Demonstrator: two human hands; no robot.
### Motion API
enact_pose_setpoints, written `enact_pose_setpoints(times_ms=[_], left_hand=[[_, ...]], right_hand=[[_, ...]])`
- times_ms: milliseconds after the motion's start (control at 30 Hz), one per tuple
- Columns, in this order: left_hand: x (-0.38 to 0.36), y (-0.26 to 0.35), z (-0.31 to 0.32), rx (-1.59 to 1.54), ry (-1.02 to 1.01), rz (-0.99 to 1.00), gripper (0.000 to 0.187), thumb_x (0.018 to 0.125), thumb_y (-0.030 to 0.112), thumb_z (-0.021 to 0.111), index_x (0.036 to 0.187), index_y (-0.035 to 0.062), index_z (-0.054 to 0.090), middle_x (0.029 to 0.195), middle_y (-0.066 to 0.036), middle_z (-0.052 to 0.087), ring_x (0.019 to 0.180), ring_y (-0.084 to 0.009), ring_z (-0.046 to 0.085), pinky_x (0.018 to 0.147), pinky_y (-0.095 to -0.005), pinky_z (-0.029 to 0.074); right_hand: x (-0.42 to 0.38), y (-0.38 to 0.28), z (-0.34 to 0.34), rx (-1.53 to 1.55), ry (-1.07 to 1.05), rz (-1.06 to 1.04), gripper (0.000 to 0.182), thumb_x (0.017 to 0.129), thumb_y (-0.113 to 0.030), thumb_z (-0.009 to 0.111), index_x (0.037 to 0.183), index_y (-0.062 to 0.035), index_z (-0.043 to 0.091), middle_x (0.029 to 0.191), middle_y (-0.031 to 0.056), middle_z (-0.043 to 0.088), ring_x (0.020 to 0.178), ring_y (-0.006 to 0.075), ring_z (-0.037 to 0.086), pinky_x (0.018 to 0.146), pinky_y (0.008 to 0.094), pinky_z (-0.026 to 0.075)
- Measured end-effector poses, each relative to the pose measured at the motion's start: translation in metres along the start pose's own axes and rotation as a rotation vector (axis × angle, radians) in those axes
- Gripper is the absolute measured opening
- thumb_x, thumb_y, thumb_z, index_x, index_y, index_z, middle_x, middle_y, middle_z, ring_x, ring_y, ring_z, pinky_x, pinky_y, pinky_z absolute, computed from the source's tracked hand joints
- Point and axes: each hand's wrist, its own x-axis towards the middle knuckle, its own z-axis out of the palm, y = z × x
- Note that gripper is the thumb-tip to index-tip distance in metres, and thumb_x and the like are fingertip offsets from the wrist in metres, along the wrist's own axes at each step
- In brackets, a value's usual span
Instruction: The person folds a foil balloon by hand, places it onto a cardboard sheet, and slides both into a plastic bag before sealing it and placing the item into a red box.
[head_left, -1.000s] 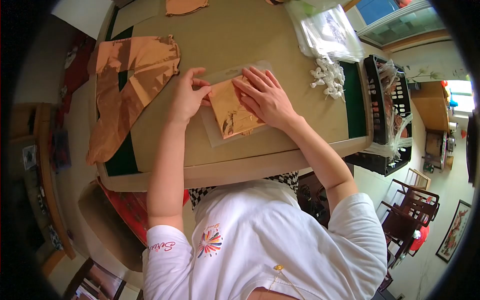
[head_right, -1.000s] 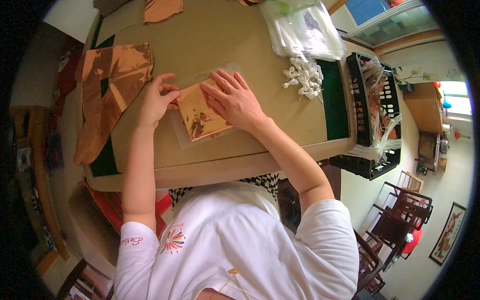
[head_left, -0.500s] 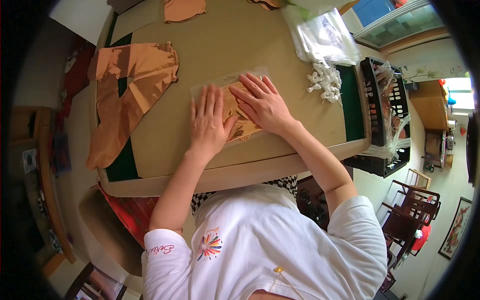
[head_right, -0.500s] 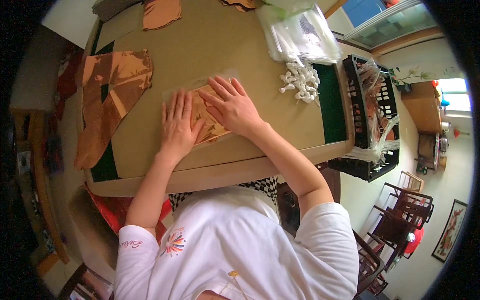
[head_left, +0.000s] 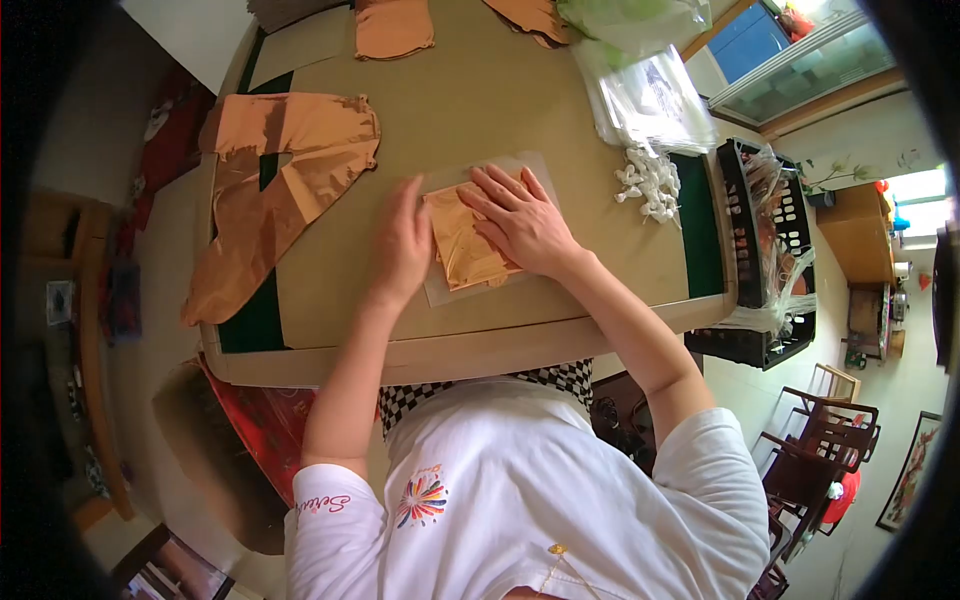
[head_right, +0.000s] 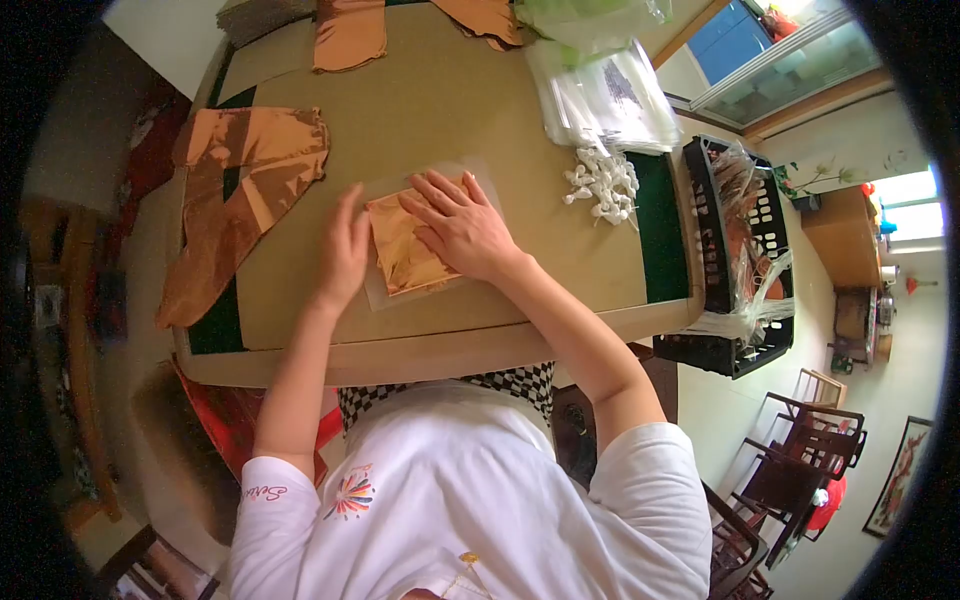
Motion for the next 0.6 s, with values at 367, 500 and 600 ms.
enact_pose_setpoints(times_ms=[367,500,600], left_hand=[[0.061,0.014,-0.02,0.2,-0.287,-0.165,0.026,0.089,0.028,0.063,0.094,0.0022,0.063,0.096,-0.015,0.063,0.089,-0.0297,0.062,0.078,-0.0382,0.048],[0.074,0.022,-0.023,0.118,-0.38,-0.277,0.03,0.088,0.029,0.065,0.098,0.0003,0.061,0.09,-0.016,0.068,0.081,-0.0277,0.066,0.071,-0.0358,0.051],[0.074,0.012,-0.022,0.021,-0.433,-0.354,0.031,0.088,0.026,0.066,0.105,0.0002,0.058,0.088,-0.013,0.069,0.077,-0.0224,0.067,0.066,-0.0326,0.052]], right_hand=[[0.0,-0.001,-0.002,0.022,0.033,-0.003,0.047,0.096,-0.034,0.052,0.139,-0.0179,0.047,0.145,0.0098,0.044,0.138,0.0275,0.035,0.112,0.0526,0.025],[0.0,-0.001,-0.002,0.026,0.038,-0.001,0.048,0.096,-0.034,0.051,0.14,-0.0186,0.046,0.144,0.0107,0.045,0.137,0.0285,0.036,0.112,0.0523,0.025],[0.0,-0.002,-0.003,0.038,0.046,0.006,0.048,0.096,-0.035,0.051,0.141,-0.0193,0.046,0.143,0.011,0.045,0.136,0.0289,0.037,0.111,0.0521,0.025]])
